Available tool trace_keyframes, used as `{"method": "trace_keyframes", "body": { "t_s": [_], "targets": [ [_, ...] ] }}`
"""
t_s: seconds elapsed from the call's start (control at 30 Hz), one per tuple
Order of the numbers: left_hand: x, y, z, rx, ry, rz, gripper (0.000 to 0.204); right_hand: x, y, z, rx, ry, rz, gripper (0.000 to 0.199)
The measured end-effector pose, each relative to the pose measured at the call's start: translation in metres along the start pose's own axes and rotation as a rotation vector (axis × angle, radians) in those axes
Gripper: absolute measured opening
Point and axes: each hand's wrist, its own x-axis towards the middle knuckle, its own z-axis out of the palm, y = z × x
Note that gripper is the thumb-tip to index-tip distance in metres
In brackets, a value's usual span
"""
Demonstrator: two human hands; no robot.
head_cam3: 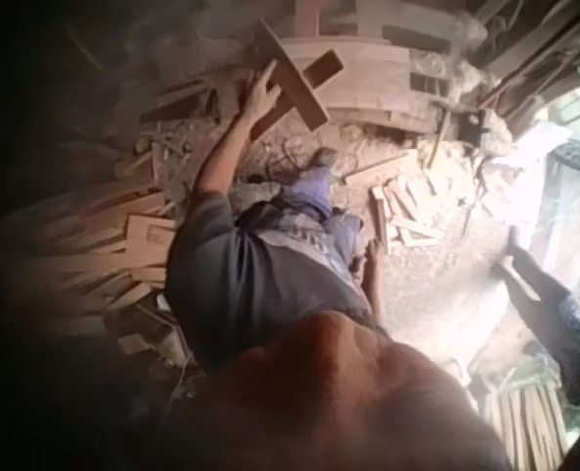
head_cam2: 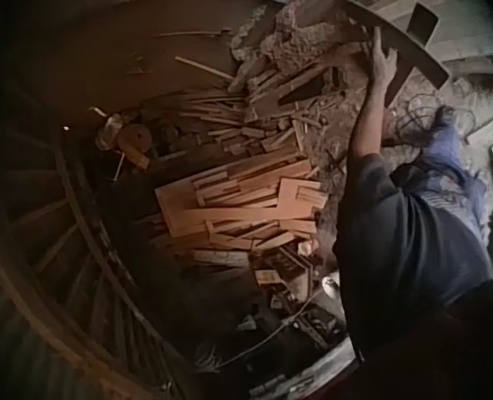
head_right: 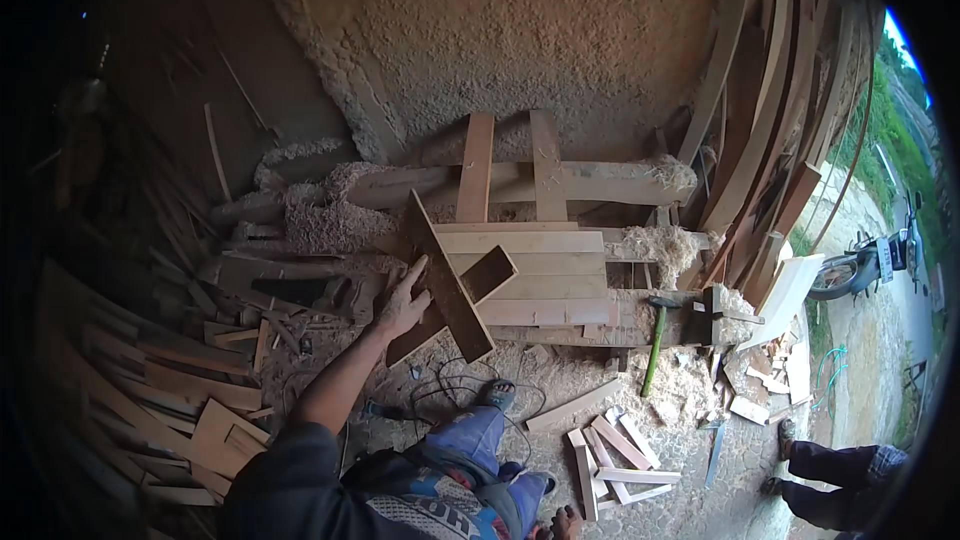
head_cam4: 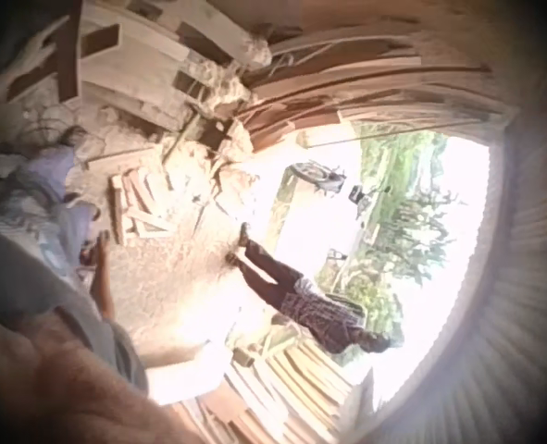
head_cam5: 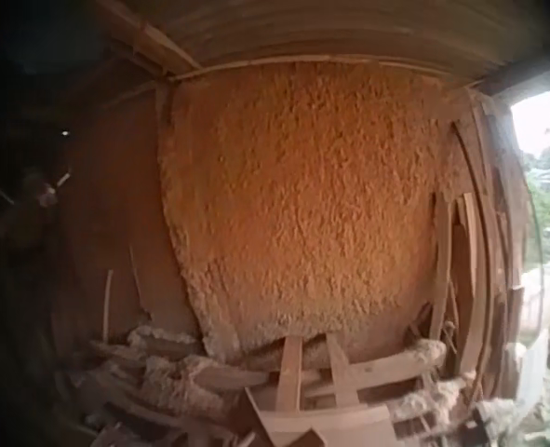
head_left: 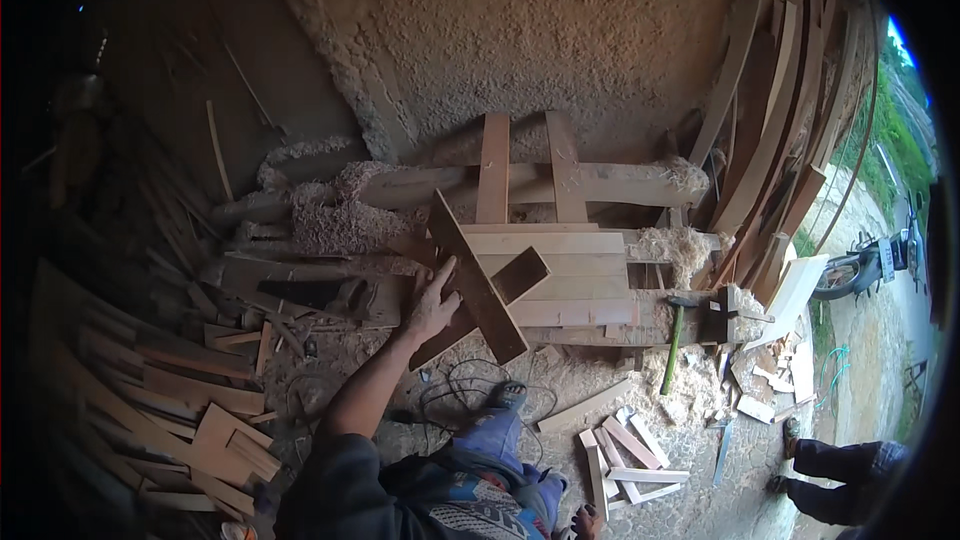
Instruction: The person assembles a wooden frame by placing planks, hammering nails, and using a circular saw to trim edges. They repeatedly adjust the planks and hammer them into place while another person stands nearby.
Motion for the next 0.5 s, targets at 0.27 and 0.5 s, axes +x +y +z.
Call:
{"method": "trace_keyframes", "body": {
  "t_s": [0.27,0.5],
  "targets": [
    [0.000,-0.279,-0.071,0.264,0.311,-0.726,0.079,0.011,0.028,-0.057,0.248,-0.158,-0.045,0.052],
    [-0.056,-0.368,-0.068,0.462,0.187,-1.006,0.067,0.031,-0.195,0.007,-0.041,-0.044,-0.051,0.052]
  ]
}}
